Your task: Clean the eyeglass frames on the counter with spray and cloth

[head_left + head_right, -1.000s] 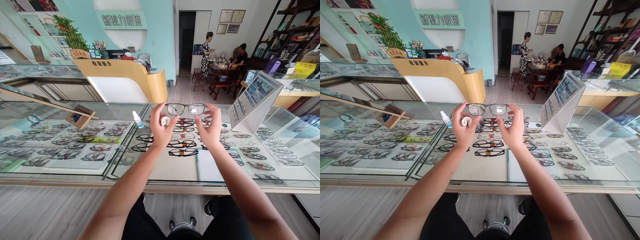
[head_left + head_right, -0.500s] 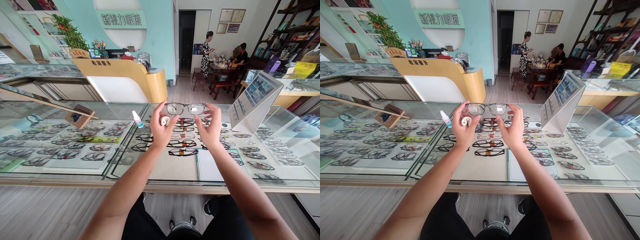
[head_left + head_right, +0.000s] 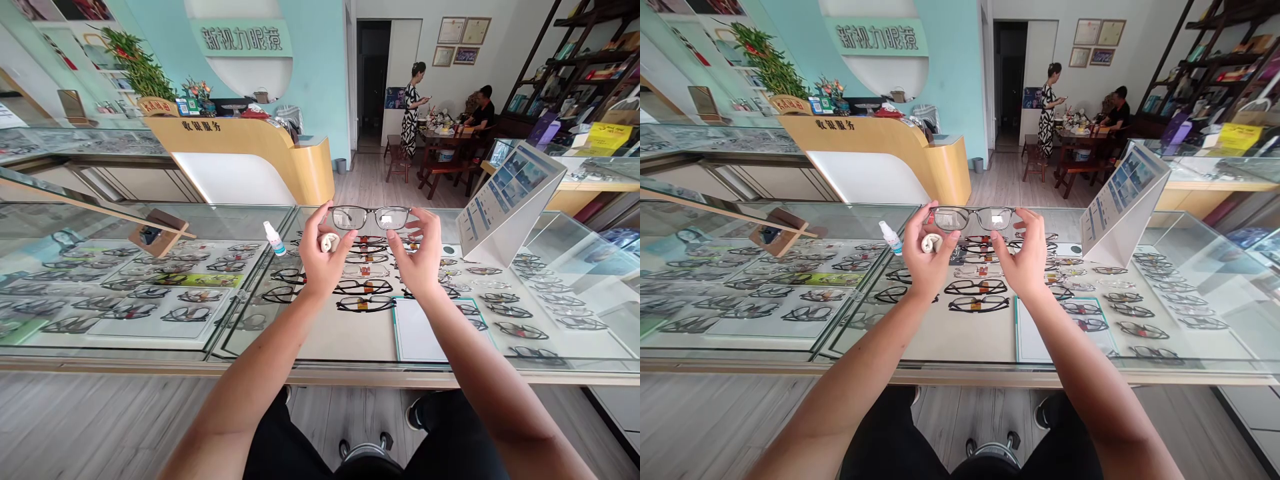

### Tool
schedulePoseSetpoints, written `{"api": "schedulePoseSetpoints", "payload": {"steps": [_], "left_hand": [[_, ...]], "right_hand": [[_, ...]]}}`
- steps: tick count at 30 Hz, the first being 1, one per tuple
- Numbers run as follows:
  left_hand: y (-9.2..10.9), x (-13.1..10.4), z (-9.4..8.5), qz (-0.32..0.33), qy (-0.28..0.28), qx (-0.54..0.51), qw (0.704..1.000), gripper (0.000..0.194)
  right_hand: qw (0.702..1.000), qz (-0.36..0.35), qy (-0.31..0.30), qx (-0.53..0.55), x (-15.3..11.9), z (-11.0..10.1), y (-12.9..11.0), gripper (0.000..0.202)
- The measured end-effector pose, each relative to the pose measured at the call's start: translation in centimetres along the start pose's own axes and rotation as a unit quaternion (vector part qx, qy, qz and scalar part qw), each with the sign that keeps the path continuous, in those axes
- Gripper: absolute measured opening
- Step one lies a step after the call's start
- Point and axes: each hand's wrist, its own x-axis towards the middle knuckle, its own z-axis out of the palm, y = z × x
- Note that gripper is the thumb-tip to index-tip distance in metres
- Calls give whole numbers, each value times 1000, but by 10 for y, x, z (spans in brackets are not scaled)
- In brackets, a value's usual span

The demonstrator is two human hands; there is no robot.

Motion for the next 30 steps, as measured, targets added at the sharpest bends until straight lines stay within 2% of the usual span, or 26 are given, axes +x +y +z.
{"api": "schedulePoseSetpoints", "payload": {"steps": [17, 30], "left_hand": [[-4, -1, -1, 45, 8, 33, 998, 68], [-4, -2, 0, 30, 18, 51, 998, 69]], "right_hand": [[1000, 10, -3, -3, -1, 0, -1, 49], [1000, 4, 0, -10, -1, 1, -2, 50]]}}
